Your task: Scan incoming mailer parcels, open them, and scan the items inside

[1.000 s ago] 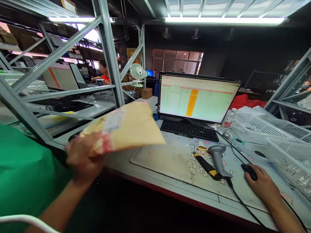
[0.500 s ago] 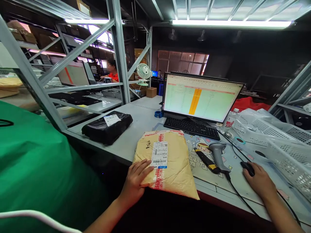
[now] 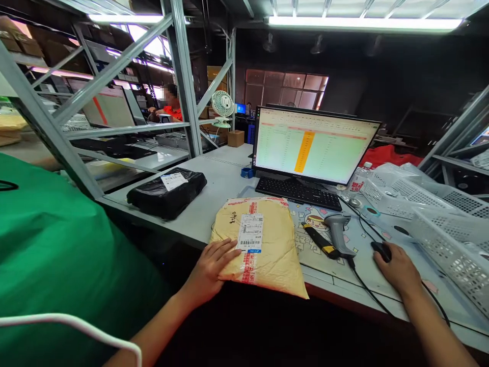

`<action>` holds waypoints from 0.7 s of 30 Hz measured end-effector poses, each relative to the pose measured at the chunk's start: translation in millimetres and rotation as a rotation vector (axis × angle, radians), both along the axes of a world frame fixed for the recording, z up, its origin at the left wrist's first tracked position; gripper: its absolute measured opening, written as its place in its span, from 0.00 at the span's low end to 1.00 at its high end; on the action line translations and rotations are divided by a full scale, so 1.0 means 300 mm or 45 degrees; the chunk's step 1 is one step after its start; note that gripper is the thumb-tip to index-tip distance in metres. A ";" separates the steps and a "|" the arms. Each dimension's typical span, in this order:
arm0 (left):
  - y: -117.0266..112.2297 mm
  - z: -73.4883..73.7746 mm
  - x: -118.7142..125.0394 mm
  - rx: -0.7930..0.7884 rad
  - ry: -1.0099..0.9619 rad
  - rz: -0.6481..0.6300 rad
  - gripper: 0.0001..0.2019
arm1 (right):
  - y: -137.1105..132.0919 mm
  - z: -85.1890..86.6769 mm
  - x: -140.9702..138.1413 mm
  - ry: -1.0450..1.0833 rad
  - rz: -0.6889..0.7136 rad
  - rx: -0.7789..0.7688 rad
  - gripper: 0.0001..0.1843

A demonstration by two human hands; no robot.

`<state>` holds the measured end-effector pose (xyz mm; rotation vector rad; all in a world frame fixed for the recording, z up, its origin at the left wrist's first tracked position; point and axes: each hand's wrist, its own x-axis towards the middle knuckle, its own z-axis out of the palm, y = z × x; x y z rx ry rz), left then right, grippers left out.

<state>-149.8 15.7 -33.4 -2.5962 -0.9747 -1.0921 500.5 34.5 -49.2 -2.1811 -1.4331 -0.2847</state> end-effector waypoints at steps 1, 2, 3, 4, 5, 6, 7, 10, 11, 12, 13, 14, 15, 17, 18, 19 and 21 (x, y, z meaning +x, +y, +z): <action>-0.003 0.031 -0.013 -0.072 0.069 -0.014 0.24 | -0.001 0.012 0.000 -0.022 0.018 0.028 0.42; -0.008 0.067 -0.021 -0.155 0.138 -0.019 0.27 | -0.003 0.031 -0.008 -0.054 0.043 0.079 0.44; -0.013 0.106 -0.020 -0.239 0.197 -0.016 0.33 | -0.004 0.057 -0.025 -0.087 0.064 0.149 0.45; -0.018 0.147 -0.008 -0.315 0.238 -0.008 0.40 | -0.003 0.090 -0.055 -0.112 0.081 0.218 0.45; -0.021 0.186 0.018 -0.374 0.264 -0.005 0.44 | 0.002 0.128 -0.097 -0.118 0.091 0.258 0.44; -0.021 0.221 0.057 -0.410 0.273 -0.005 0.45 | 0.012 0.169 -0.149 -0.092 0.085 0.257 0.43; -0.018 0.248 0.108 -0.435 0.275 -0.008 0.44 | 0.025 0.208 -0.211 -0.038 0.087 0.181 0.42; 0.004 0.265 0.293 -0.520 0.335 0.026 0.43 | 0.081 0.293 -0.413 0.119 0.044 -0.262 0.44; 0.013 0.249 0.349 -0.555 0.379 0.035 0.46 | 0.099 0.306 -0.473 0.128 0.007 -0.392 0.46; 0.022 0.225 0.395 -0.577 0.423 0.034 0.49 | 0.117 0.312 -0.525 0.130 -0.017 -0.486 0.46; 0.030 0.196 0.429 -0.577 0.459 0.023 0.52 | 0.132 0.311 -0.565 0.126 -0.047 -0.554 0.46; 0.036 0.166 0.451 -0.561 0.483 0.004 0.55 | 0.146 0.306 -0.594 0.122 -0.073 -0.589 0.45; 0.041 0.138 0.462 -0.536 0.495 -0.015 0.57 | 0.159 0.299 -0.613 0.126 -0.095 -0.609 0.43; 0.044 0.097 0.460 -0.485 0.501 -0.040 0.58 | 0.183 0.290 -0.623 0.145 -0.140 -0.632 0.39; 0.044 0.087 0.453 -0.471 0.505 -0.048 0.58 | 0.194 0.291 -0.618 0.156 -0.144 -0.627 0.38; 0.044 0.082 0.446 -0.463 0.512 -0.052 0.58 | 0.205 0.298 -0.610 0.159 -0.141 -0.628 0.36; 0.042 0.085 0.436 -0.453 0.523 -0.049 0.58 | 0.220 0.330 -0.592 0.231 -0.114 -0.628 0.32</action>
